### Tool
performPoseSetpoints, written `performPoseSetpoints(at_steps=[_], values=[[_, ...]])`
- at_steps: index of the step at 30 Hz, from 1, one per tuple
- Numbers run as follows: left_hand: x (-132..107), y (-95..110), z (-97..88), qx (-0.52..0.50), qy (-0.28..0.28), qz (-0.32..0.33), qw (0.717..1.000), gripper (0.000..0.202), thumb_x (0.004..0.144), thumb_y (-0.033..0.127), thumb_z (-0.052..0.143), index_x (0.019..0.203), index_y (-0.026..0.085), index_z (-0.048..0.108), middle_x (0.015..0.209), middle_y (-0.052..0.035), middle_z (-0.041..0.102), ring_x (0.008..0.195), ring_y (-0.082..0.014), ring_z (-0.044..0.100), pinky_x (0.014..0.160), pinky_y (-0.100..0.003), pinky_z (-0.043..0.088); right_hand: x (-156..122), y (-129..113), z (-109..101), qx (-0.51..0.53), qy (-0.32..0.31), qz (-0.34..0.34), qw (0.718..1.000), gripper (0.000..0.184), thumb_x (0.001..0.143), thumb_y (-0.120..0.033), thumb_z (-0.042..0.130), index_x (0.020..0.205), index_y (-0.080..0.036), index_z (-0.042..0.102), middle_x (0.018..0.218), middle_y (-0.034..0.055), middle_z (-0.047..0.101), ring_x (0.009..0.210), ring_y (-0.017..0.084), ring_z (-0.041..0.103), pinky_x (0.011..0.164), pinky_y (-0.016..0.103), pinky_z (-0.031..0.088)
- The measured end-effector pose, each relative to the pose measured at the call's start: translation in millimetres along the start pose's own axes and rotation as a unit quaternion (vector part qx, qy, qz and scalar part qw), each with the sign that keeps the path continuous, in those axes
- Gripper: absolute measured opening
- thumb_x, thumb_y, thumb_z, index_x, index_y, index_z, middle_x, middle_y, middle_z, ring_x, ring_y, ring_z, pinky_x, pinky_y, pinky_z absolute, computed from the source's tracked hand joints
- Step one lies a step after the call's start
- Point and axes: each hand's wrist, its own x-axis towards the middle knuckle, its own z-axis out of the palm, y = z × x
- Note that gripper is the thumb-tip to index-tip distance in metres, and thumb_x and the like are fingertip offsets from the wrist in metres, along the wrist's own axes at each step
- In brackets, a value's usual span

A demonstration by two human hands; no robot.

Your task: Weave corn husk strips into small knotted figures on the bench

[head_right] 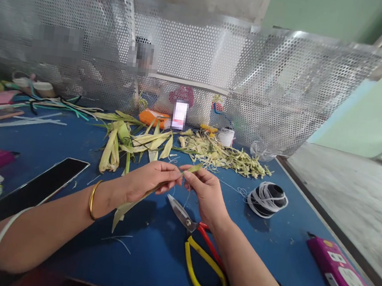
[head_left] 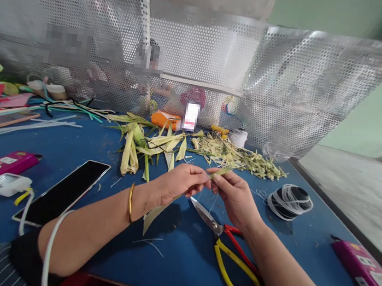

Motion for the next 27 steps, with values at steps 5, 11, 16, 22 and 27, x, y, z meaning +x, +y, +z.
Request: performPoseSetpoints(at_steps=[5, 11, 16, 22, 27], values=[[-1, 6, -0.6, 0.009, 0.046, -0.001, 0.999, 0.021, 0.083, 0.03, 0.056, 0.07, 0.015, 0.06, 0.06, 0.002, 0.05, 0.051, -0.0079, 0.043, 0.051, -0.022, 0.033, 0, -3, -6, -0.035, -0.044, 0.095, 0.994, 0.045, 0.067, -0.058, 0.077, 0.084, -0.017, 0.072, 0.084, 0.0067, 0.069, 0.07, 0.016, 0.061, 0.065, 0.029, 0.048], [3, -2, -5.9, 0.009, 0.052, 0.021, 0.998, 0.019, 0.085, 0.027, 0.053, 0.073, 0.015, 0.061, 0.059, 0.0027, 0.05, 0.051, -0.0084, 0.044, 0.051, -0.023, 0.033, -1, 2, -6, -0.104, -0.032, 0.038, 0.993, 0.031, 0.07, -0.047, 0.077, 0.068, -0.018, 0.069, 0.058, -0.0017, 0.058, 0.051, 0.01, 0.047, 0.054, 0.027, 0.04], [3, -1, -6.1, -0.024, 0.042, 0.008, 0.999, 0.019, 0.087, 0.026, 0.053, 0.075, 0.015, 0.062, 0.059, 0.0035, 0.048, 0.049, -0.0075, 0.043, 0.049, -0.022, 0.032, 0, 0, -5, -0.085, 0.006, 0.026, 0.996, 0.034, 0.069, -0.047, 0.077, 0.065, -0.018, 0.062, 0.055, -0.0041, 0.051, 0.047, 0.008, 0.041, 0.05, 0.025, 0.034], [-2, 10, -2.2, -0.046, 0.049, -0.026, 0.997, 0.017, 0.086, 0.024, 0.055, 0.073, 0.014, 0.061, 0.057, 0.0039, 0.048, 0.048, -0.0064, 0.042, 0.051, -0.021, 0.033, -1, -2, -6, 0.01, -0.032, 0.113, 0.993, 0.038, 0.071, -0.052, 0.075, 0.072, -0.019, 0.058, 0.052, -0.0099, 0.03, 0.042, 0.004, 0.018, 0.041, 0.021, 0.013], [0, 7, -3.8, -0.049, 0.05, -0.026, 0.997, 0.017, 0.086, 0.024, 0.056, 0.074, 0.013, 0.061, 0.058, 0.0036, 0.049, 0.048, -0.0061, 0.043, 0.05, -0.021, 0.033, -3, -4, -6, -0.058, -0.038, 0.109, 0.992, 0.041, 0.073, -0.057, 0.071, 0.084, -0.018, 0.065, 0.053, -0.0101, 0.025, 0.045, 0.006, 0.015, 0.042, 0.022, 0.013]])
